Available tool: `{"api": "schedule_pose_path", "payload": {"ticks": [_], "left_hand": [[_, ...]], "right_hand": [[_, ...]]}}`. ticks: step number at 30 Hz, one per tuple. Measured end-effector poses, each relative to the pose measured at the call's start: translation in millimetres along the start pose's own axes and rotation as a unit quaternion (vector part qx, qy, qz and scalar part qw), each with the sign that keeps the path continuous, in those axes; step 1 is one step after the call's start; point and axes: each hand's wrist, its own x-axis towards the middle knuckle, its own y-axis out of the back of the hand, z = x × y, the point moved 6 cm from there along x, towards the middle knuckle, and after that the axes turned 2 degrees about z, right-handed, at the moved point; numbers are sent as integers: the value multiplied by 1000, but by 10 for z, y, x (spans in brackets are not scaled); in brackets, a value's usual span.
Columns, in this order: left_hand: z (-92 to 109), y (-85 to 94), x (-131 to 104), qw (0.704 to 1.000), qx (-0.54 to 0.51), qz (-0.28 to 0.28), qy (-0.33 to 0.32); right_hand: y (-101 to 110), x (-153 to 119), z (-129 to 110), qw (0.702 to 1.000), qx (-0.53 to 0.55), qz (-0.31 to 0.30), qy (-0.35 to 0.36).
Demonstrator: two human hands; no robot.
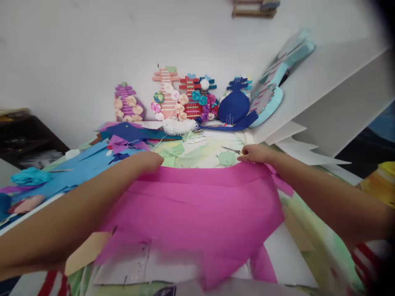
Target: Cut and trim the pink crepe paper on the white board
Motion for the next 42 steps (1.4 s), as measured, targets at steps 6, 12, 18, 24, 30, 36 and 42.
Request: {"api": "schedule_pose_path", "payload": {"ticks": [6, 12, 18, 24, 30, 36, 42], "left_hand": [[954, -426, -641, 978, -32, -38, -205], [1379, -898, -950, 965, -25, -83, -249], [1471, -792, -985, 972, 11, -35, -231], [1771, -441, -1659, 943, -75, -48, -319], [1458, -703, -2269, 967, -192, -92, -138], [742, -1810, -3100, 965, -51, -120, 226], [453, -2696, -3875, 893, -76, -200, 396]], "right_hand": [[238, -286, -114, 991, -83, 104, -9], [14, -1120, -434, 995, -25, 79, 46], [-611, -1576, -511, 991, 16, 56, 123], [-690, -1472, -303, 992, 44, 78, 94], [-738, -1458, -212, 991, 48, 58, 110], [-787, -1459, -181, 987, 49, 83, 128], [-756, -1512, -222, 978, 82, 131, 139]]}}
